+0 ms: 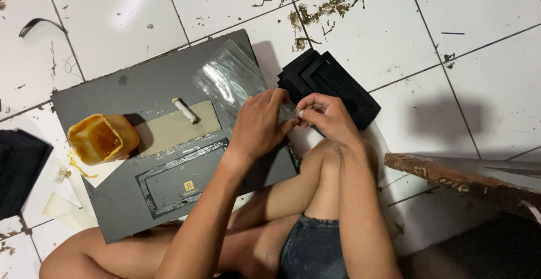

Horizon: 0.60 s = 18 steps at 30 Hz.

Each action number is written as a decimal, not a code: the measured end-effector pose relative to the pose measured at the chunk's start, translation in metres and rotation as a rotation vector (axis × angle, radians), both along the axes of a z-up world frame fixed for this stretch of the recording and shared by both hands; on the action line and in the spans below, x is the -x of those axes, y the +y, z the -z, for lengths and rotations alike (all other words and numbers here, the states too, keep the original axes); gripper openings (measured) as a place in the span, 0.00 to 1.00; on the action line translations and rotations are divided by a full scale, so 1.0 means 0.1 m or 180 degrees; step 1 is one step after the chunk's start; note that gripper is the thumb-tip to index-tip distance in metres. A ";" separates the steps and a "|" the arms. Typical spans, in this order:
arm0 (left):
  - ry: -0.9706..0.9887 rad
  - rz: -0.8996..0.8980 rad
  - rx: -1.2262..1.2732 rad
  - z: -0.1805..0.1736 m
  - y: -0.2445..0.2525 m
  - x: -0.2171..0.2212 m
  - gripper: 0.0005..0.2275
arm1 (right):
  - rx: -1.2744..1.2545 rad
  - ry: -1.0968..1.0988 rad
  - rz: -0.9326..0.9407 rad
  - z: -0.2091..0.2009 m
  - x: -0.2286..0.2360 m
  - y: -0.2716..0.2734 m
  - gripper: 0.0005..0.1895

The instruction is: The person sits on the floor and assembles picture frames by applying a brown adhesive to the edges of a black frame using a small stick. They then place a clear plastic sheet over the adhesive and press it down to secure it. The person repeats this process for multiple frames.

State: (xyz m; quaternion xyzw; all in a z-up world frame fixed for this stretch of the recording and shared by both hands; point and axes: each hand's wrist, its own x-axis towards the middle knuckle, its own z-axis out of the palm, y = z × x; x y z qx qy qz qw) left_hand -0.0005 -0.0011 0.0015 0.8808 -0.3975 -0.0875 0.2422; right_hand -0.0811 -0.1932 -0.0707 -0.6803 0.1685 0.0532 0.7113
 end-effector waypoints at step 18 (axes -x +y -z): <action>0.0044 -0.0201 0.0258 0.08 0.01 0.07 0.11 | -0.0063 -0.0162 -0.0029 0.08 -0.01 -0.01 0.06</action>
